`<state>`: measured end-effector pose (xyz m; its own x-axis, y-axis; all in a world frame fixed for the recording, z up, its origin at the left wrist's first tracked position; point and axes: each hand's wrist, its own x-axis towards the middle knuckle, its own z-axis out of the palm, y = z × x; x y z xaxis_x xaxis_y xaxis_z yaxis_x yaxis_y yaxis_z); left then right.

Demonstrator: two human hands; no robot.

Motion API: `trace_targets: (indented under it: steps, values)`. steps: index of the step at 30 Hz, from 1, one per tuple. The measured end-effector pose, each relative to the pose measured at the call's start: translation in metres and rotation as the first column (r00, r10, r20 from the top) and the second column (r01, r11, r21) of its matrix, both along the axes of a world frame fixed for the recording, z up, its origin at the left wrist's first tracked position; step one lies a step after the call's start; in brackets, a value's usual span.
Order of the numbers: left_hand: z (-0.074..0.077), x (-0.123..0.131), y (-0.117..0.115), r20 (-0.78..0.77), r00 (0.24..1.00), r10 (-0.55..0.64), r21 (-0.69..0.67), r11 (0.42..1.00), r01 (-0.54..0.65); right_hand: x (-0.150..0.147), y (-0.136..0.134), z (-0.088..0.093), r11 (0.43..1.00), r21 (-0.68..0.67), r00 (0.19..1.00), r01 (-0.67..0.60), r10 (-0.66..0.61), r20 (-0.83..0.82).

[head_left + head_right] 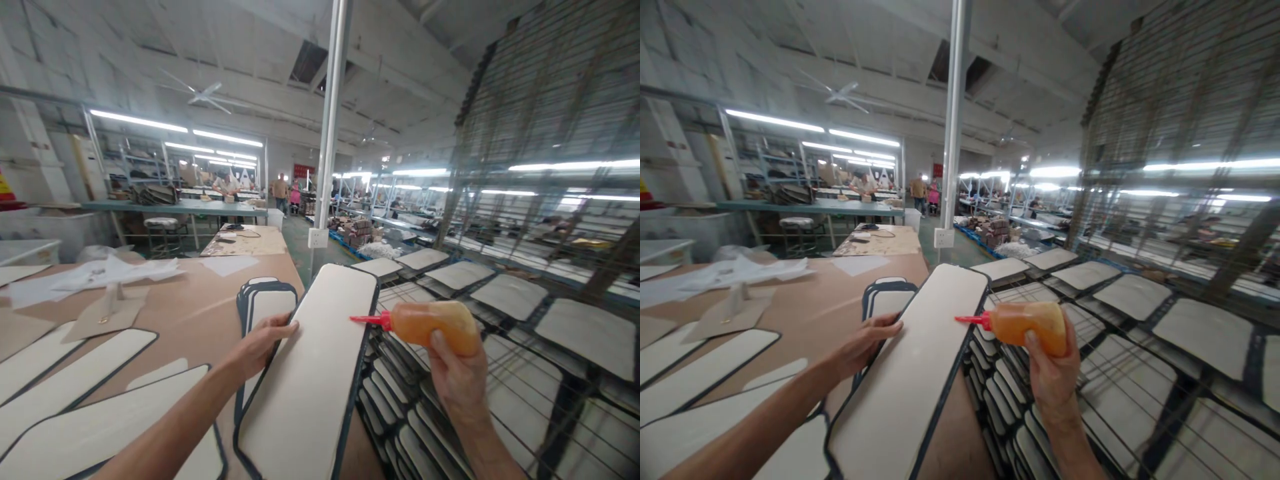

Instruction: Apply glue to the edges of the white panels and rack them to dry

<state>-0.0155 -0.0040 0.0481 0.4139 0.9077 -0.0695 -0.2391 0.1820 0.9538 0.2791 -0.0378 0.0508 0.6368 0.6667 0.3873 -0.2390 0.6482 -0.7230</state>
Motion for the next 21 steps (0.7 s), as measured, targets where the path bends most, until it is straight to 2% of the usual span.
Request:
trace_targets:
  steps: [4,7,9,11,13,16,18,19,21]
  values:
    - [0.005,-0.001,0.001,0.036,0.994,-0.100,0.065,0.993,0.098,0.002,-0.011,-0.014,0.997,-0.064,0.999,-0.033,0.032,-0.014]
    - [0.008,0.000,0.006,0.015,0.995,-0.094,0.073,0.993,0.093,-0.008,-0.031,-0.037,0.989,-0.128,0.996,-0.068,0.074,0.046]
    - [0.009,0.000,0.010,-0.012,0.997,-0.078,0.073,0.994,0.079,-0.016,-0.045,-0.053,0.978,-0.169,0.982,-0.123,0.145,0.125]
    - [0.010,-0.002,0.011,-0.049,0.998,-0.045,0.072,0.996,0.048,-0.022,-0.053,-0.061,0.970,-0.188,0.965,-0.156,0.190,0.180]
    - [0.009,-0.004,0.010,-0.089,0.996,-0.013,0.070,0.997,0.019,-0.020,-0.049,-0.055,0.980,-0.172,0.968,-0.103,0.138,0.208]
    - [0.008,-0.005,0.005,-0.108,0.994,-0.034,0.060,0.997,0.041,-0.005,-0.022,-0.028,0.993,-0.087,0.981,0.075,-0.058,0.185]
    - [0.010,-0.006,0.002,-0.083,0.995,-0.060,0.056,0.996,0.065,0.004,-0.004,-0.014,0.990,-0.040,0.984,0.132,-0.126,0.128]
    - [0.011,-0.006,0.001,-0.066,0.996,-0.058,0.054,0.997,0.062,0.005,0.000,-0.013,0.990,-0.035,0.985,0.139,-0.134,0.112]
    - [0.013,-0.008,0.002,-0.044,0.999,-0.024,0.041,0.999,0.026,-0.001,-0.003,-0.021,0.992,-0.066,0.988,0.108,-0.099,0.121]
